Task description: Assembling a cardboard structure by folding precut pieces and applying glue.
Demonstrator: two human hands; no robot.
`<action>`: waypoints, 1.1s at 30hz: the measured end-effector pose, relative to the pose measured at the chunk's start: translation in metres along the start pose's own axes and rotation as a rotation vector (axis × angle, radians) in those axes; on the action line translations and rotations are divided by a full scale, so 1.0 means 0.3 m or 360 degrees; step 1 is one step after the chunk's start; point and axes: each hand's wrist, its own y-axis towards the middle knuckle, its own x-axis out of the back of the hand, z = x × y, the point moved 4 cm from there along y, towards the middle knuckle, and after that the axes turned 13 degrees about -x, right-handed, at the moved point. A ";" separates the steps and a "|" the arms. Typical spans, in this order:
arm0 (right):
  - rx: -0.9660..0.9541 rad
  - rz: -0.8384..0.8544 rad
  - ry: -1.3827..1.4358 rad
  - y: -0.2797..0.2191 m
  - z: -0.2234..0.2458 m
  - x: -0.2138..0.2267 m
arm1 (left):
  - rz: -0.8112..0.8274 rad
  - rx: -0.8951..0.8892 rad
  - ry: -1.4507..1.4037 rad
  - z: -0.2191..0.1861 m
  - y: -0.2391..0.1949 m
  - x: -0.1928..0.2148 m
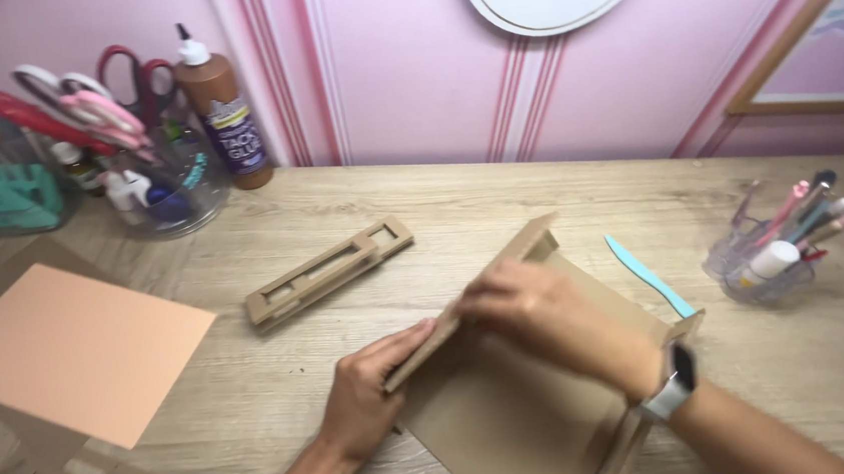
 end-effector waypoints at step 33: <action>-0.0340 -0.0055 -0.0514 -0.153 -0.452 0.116 | 0.0060 0.0009 -0.0133 -0.035 0.018 0.026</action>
